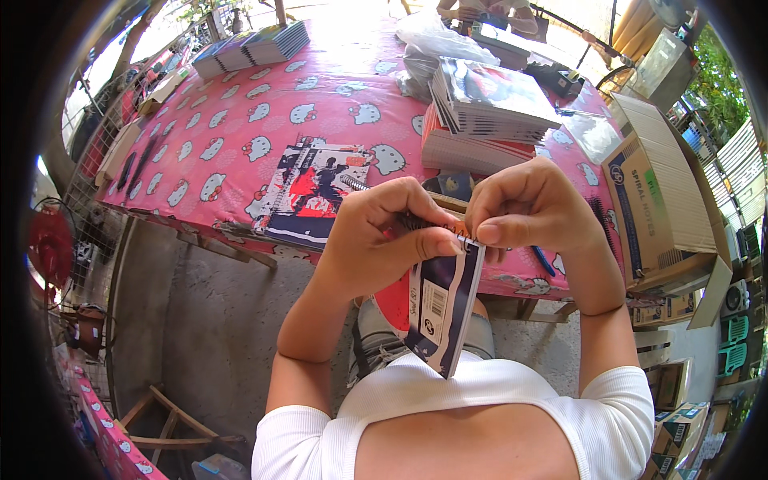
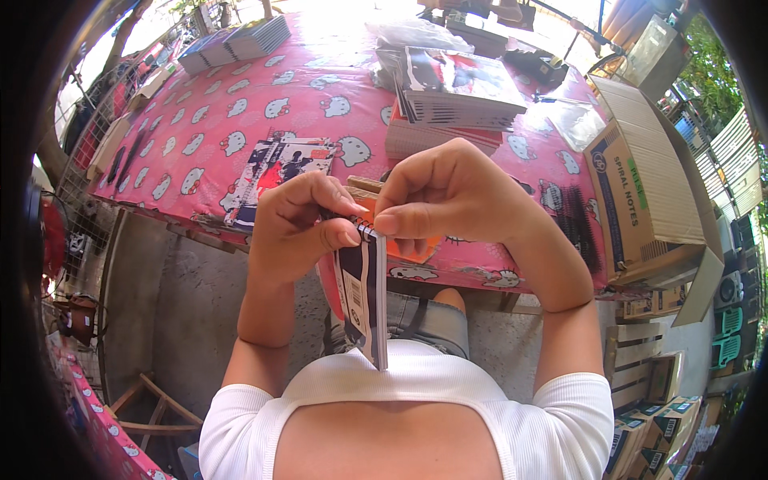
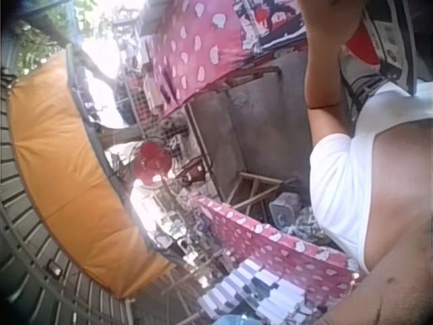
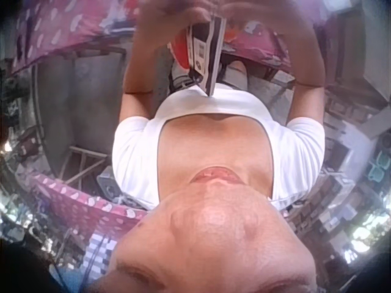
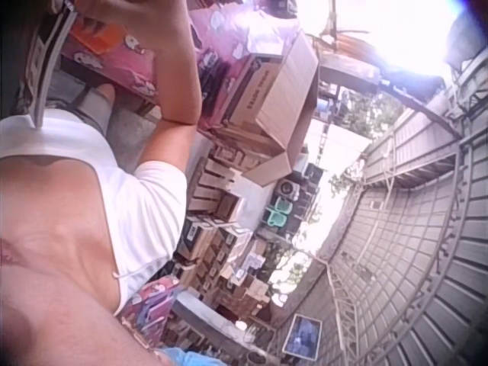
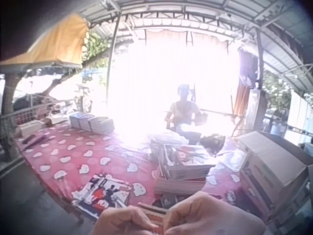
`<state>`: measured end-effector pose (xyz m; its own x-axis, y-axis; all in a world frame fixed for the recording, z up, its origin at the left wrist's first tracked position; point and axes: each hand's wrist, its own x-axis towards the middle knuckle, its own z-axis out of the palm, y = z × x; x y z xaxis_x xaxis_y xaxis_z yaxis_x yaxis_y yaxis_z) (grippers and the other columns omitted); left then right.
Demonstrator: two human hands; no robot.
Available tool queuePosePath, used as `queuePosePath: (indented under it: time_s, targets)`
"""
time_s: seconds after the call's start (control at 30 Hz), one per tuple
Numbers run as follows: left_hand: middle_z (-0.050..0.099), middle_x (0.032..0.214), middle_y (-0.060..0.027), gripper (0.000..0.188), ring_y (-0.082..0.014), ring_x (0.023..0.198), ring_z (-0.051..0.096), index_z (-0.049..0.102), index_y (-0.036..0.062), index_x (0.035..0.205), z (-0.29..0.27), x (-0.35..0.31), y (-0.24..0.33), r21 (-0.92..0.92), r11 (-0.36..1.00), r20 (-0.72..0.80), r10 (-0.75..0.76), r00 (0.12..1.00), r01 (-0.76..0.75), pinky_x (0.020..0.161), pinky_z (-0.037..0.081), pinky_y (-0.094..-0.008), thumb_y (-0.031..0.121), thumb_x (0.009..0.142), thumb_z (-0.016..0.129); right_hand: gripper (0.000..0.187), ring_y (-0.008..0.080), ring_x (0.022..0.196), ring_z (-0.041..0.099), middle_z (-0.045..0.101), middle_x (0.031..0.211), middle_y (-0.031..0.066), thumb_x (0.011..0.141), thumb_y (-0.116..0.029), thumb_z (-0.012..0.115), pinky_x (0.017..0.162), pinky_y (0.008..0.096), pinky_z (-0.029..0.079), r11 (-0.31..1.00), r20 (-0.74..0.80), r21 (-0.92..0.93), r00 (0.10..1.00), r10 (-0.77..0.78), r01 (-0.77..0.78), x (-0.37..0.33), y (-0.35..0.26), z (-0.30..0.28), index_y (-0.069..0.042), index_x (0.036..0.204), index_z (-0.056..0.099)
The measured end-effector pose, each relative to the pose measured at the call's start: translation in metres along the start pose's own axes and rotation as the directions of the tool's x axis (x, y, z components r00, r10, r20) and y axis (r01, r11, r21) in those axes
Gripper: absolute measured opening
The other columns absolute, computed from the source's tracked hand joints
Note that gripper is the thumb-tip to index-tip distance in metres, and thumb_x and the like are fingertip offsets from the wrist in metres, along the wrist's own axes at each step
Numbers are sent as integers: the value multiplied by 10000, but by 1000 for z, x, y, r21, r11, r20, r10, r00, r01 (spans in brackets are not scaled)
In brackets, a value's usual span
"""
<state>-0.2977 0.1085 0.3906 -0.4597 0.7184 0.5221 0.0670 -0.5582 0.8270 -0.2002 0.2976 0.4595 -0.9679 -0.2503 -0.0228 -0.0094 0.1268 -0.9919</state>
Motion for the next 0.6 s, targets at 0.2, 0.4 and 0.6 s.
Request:
queuePosePath:
  time_s: [0.2, 0.4, 0.6]
  targets:
    - [647, 760, -62, 167, -131, 703, 609, 616, 11, 814, 10, -1, 4, 594, 797, -22, 150, 988, -108, 685, 460, -263, 91, 753, 750, 167, 31, 565, 497, 570, 639, -7, 811, -139, 689, 489, 212, 415, 911, -106, -388, 988, 108, -141, 13, 12, -5, 22, 806, 644]
    - [639, 759, -53, 174, -211, 700, 601, 587, 39, 805, -4, -2, 10, 785, 614, -134, 36, 990, 84, 725, 410, -337, 160, 789, 711, 157, 123, 687, 549, 596, 746, 25, 743, -125, 705, 586, 284, 440, 736, -41, -669, 984, -175, 103, 20, 23, -1, -29, 846, 634]
    - [640, 1014, -25, 232, -93, 852, 587, 575, -2, 1071, -37, 14, 6, 82, 989, -234, -97, 967, 119, 808, 447, -285, 185, 933, 583, 317, 275, 895, 623, 647, 952, 73, 673, -101, 734, 772, 331, 502, 195, 148, -871, 620, -770, 451, 52, 34, -7, -82, 976, 644]
